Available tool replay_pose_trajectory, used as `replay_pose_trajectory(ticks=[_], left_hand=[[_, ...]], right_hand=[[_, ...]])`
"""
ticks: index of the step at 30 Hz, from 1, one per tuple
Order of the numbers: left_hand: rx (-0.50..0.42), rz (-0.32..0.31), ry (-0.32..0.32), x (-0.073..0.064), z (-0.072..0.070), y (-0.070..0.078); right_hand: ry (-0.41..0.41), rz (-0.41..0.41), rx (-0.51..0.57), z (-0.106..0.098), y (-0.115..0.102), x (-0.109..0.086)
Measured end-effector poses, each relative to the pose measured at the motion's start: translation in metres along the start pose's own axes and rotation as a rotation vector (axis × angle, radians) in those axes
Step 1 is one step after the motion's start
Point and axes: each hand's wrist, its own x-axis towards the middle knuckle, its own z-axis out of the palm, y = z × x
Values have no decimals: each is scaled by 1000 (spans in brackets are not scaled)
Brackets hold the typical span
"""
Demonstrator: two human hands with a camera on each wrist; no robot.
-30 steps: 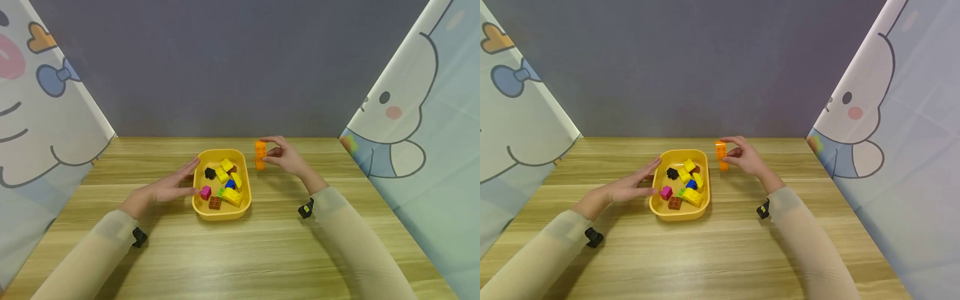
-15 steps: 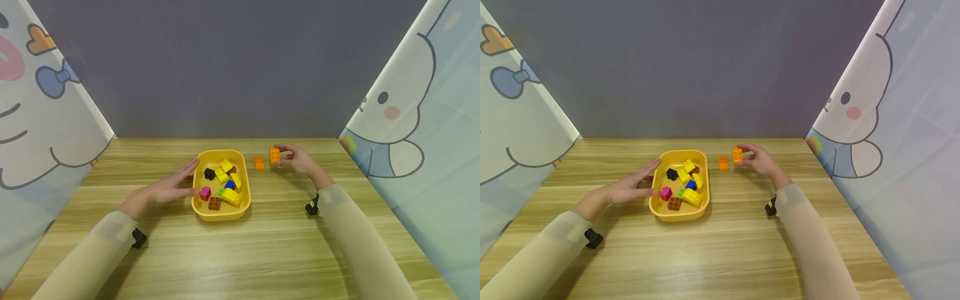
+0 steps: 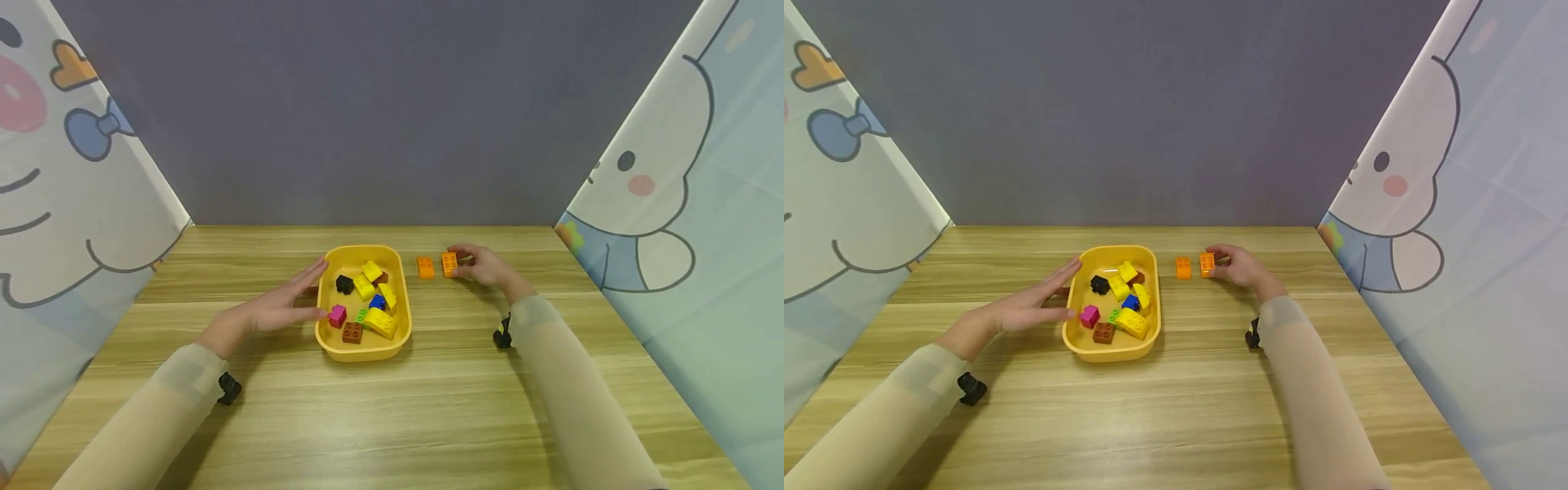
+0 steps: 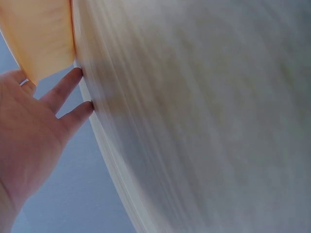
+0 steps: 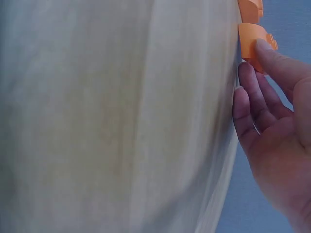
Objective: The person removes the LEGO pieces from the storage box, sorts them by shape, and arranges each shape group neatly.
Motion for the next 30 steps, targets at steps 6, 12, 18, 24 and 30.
replay_pose_trajectory(ticks=[6,12,18,24,30], left_hand=[[-5,1,-2,2,0,-1],[0,7,-2,2,0,-1],[-5,6,-4,1,-1,-1],[-3,7,-3,0,-1,-1],[-1,8,-4,0,-1,-1]], right_hand=[[-16,22,-22,4,3,3],[-78,12,-77,5,1,6],[-114,-10,-128,6,1,8],[-117,-15,-115,7,1,9],[-106,19,-121,7,0,6]])
